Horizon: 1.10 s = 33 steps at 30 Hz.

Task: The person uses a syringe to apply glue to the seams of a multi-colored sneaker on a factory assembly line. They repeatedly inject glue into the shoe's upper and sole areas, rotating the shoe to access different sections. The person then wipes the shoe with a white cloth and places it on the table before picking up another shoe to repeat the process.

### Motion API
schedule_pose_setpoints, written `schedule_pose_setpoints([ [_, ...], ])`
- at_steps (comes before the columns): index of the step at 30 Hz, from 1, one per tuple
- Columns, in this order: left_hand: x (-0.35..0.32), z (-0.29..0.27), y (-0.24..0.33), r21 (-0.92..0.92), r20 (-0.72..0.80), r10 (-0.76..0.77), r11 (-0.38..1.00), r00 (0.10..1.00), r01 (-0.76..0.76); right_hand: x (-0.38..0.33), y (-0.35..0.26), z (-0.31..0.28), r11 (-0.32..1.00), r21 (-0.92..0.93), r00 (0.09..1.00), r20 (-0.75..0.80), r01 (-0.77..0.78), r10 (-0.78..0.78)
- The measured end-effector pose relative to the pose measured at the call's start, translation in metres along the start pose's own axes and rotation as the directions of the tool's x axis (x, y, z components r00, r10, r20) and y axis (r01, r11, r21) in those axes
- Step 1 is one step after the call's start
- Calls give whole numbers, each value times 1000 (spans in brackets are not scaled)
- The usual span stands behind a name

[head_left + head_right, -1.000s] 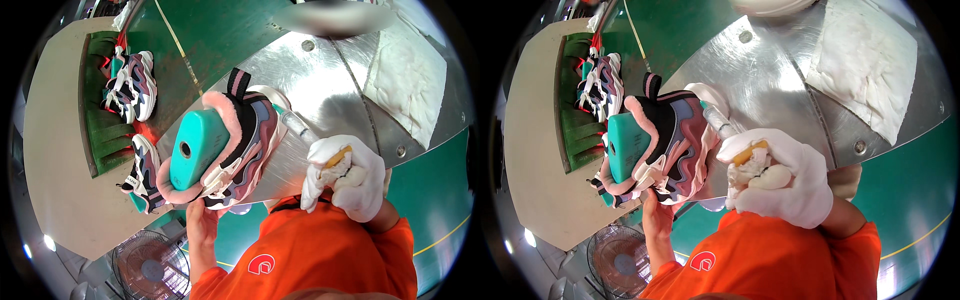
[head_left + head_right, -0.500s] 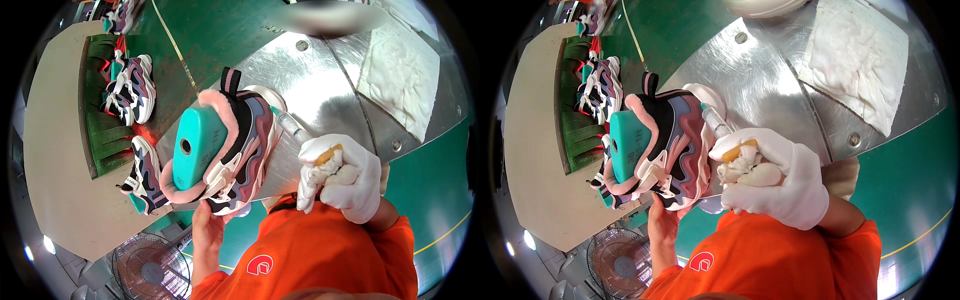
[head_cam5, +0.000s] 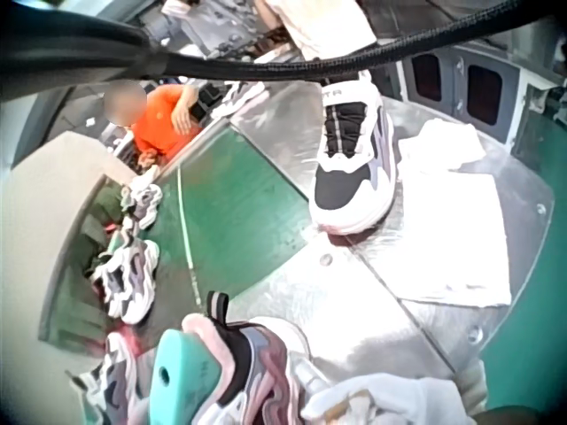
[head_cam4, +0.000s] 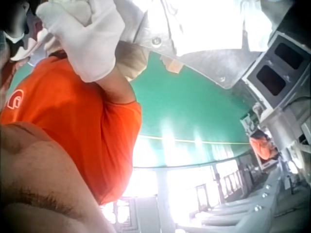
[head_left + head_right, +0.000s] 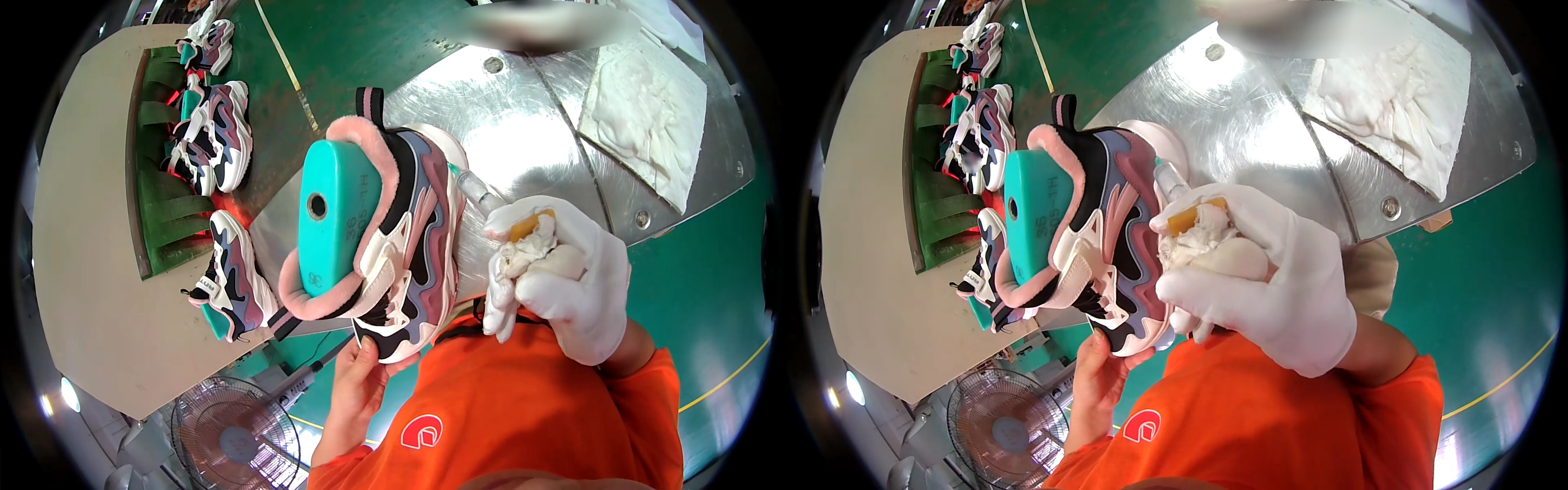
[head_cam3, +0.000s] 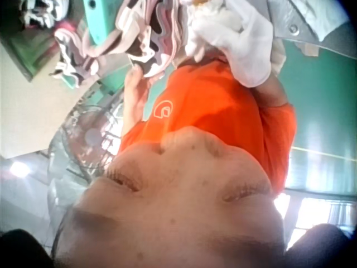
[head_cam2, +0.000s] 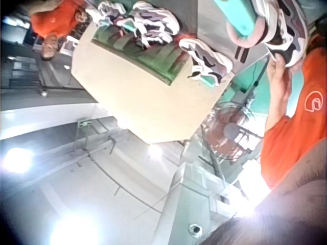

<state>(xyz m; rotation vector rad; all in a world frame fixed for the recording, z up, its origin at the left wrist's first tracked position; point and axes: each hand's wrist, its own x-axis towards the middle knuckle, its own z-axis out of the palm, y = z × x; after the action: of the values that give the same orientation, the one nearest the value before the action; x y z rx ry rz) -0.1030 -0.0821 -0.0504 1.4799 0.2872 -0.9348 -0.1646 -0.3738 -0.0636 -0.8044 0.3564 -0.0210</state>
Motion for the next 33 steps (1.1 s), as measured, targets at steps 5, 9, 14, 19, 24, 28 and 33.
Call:
schedule_pose_setpoints([
  [5, 0, 2, -9, 10, 65, -92, 996, 994, 91, -5, 0, 2, 1000, -28, 1000, 14, -3, 4],
  [9, 2, 5, -19, -29, 113, -112, 993, 987, 116, -8, 1, 10, 1000, -21, 1000, -17, -10, 10],
  [14, 2, 20, -17, -224, 194, -94, 965, 977, 137, -16, 6, 7, 988, 157, 1000, 5, 4, -4],
  [19, 1, 20, -14, -239, 227, -72, 963, 971, 128, -21, 14, 14, 994, 94, 998, -20, 54, -53],
  [24, -1, 17, -14, -162, 166, -48, 984, 985, 75, -25, 18, 17, 989, 131, 998, -22, 66, -64],
  [28, 5, -23, 3, -60, 79, 53, 997, 995, -48, -28, 27, -1, 968, 85, 970, 42, 237, -241],
  [33, 28, -39, 62, 703, -126, 530, 644, 839, -302, -30, 24, -20, 955, -176, 965, -63, 240, -254],
])
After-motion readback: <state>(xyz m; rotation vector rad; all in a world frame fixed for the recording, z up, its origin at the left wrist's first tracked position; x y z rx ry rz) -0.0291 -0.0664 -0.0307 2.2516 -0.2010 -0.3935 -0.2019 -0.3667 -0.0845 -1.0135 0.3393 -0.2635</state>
